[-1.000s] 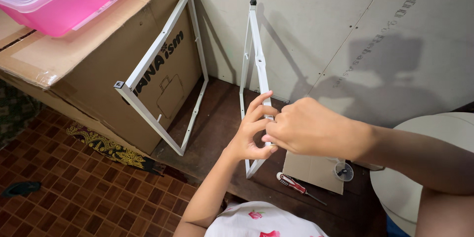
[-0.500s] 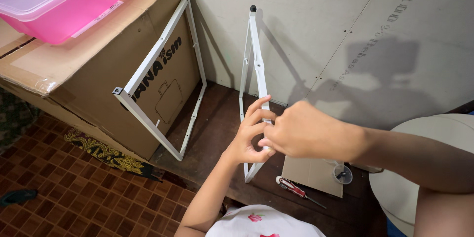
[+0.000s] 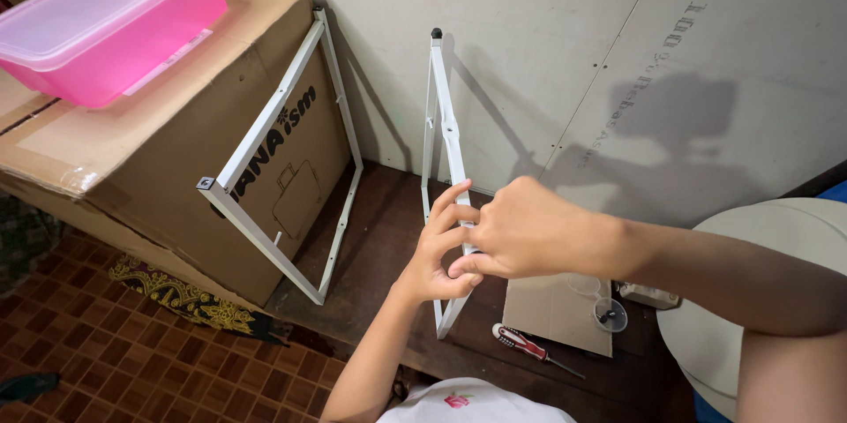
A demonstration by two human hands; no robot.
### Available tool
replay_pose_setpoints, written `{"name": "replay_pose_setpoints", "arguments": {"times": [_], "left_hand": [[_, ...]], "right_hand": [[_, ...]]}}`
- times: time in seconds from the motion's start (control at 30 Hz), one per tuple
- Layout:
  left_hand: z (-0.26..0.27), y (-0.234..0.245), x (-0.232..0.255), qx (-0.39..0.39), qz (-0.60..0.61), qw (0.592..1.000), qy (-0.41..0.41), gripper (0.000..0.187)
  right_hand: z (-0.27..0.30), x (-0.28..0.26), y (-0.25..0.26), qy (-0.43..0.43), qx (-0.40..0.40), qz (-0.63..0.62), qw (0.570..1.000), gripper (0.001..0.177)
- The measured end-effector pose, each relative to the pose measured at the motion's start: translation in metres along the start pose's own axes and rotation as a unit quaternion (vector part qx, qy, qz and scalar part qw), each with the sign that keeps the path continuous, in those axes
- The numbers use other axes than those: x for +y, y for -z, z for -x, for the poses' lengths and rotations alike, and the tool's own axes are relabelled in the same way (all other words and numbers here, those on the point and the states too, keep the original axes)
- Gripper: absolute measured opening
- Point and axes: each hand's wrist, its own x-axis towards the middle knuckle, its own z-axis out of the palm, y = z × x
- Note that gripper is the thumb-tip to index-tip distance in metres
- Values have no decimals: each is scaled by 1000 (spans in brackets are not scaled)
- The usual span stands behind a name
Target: The person sits on the floor and assembles a white metal folding table frame. They unfold and join the leg frames, attach cross bars, align the central hinge, and use a screwdriver to tighten screws on the frame joints.
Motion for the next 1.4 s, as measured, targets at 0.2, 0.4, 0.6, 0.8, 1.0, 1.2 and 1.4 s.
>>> {"name": "replay_pose_setpoints", "arguments": {"times": [0.2, 0.4, 0.6, 0.8, 1.0, 1.2, 1.4], "left_hand": [[-1, 1, 1, -3, 4, 1000, 11, 37], [1, 0, 0, -8, 9, 1000, 6, 39], [1, 0, 0, 10, 16, 1000, -2, 36], [5, 4, 0, -2, 30, 1000, 4, 42], [5, 3, -3, 9, 9, 1000, -1, 33], [5, 2, -4, 0, 15, 1000, 5, 38], [5, 1, -6, 2, 24, 1000, -4, 37]], "right_hand": [[18, 4, 4, 70, 115, -59, 989, 33], [10, 1, 8, 47, 79, -29, 995, 40], [10, 0, 3, 82, 125, -66, 986, 31], [4, 5, 0, 72, 83, -19, 994, 46], [-1, 0, 1, 31, 17, -14, 999, 40], [6, 8, 5, 91, 136, -102, 981, 35], [-5, 5, 2, 13, 5, -21, 1000, 44]]}}
